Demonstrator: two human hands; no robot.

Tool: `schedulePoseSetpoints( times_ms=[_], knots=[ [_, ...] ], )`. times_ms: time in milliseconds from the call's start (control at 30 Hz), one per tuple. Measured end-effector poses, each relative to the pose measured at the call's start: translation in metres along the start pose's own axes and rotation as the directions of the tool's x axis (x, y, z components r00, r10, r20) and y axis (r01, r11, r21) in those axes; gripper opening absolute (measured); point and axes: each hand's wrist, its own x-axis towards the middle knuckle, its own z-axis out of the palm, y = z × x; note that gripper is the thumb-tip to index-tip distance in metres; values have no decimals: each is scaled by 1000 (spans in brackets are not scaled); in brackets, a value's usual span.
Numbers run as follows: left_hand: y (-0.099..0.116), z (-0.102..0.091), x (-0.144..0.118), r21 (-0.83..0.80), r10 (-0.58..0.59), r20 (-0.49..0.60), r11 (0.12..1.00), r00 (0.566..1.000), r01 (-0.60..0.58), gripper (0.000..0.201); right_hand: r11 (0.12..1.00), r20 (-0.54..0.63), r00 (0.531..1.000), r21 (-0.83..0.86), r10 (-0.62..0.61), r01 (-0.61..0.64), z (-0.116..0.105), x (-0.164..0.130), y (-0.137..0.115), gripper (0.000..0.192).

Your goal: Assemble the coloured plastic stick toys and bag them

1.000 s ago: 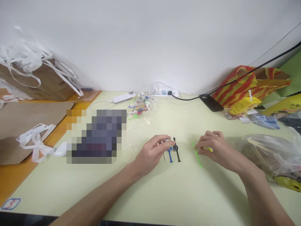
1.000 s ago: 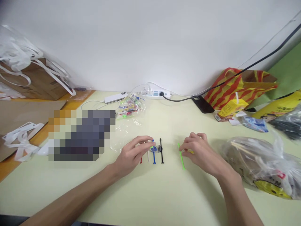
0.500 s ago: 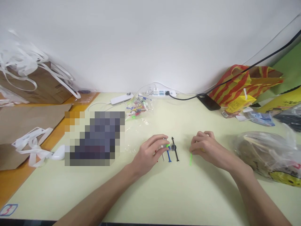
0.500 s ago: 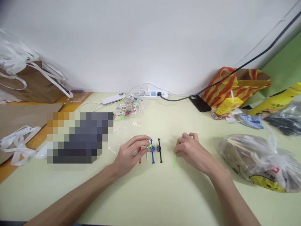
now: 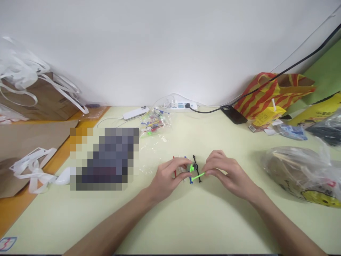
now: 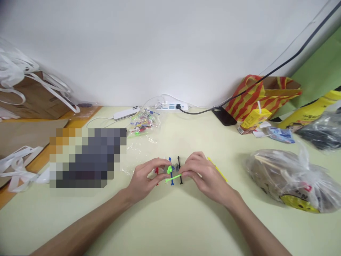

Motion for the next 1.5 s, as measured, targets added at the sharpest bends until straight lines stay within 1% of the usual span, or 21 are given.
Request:
schedulePoseSetpoints(
  times_ms=[100,200,400,500,633,767,867,967,1167,1367,1433,1500],
  knots=[
    [5,0,1,-56,-23,22,998,999,24,21,997,-59,998,75,-10,15,13,1,-4,13],
    [7,-1,2,-119,-7,45,993,999,12,22,995,-103,994,93,-37,46,18,1,-4,12],
    [10,-1,2,-155,45,62,987,997,-35,22,984,-90,992,145,-87,99,17,2,-4,17],
    [11,-1,3,-159,69,59,986,996,-59,21,985,-71,996,162,-46,57,17,4,-7,14],
    [12,-3,4,-149,105,65,984,992,-95,20,982,-49,998,186,46,-36,18,3,-9,8],
    [12,-3,2,-117,139,81,985,987,-129,18,974,-56,992,205,111,-98,18,3,-7,9],
    [12,-2,2,-102,165,73,982,984,-157,18,979,-77,991,178,111,-96,18,3,-4,16],
    [12,-2,2,-89,173,60,982,983,-168,19,990,-97,992,122,84,-72,18,2,-3,18],
    [12,1,0,-82,165,37,983,986,-162,18,999,-118,993,32,3,1,21,1,-3,14],
    [11,2,-2,-54,173,29,984,985,-171,18,999,-83,996,5,-33,33,24,1,-4,8],
    [11,2,-1,-47,187,28,982,982,-185,18,999,-107,993,-14,-39,38,23,1,-3,9],
    [10,1,1,-27,202,20,979,979,-201,19,998,-171,985,-52,-31,23,22,1,-3,15]
  ],
)
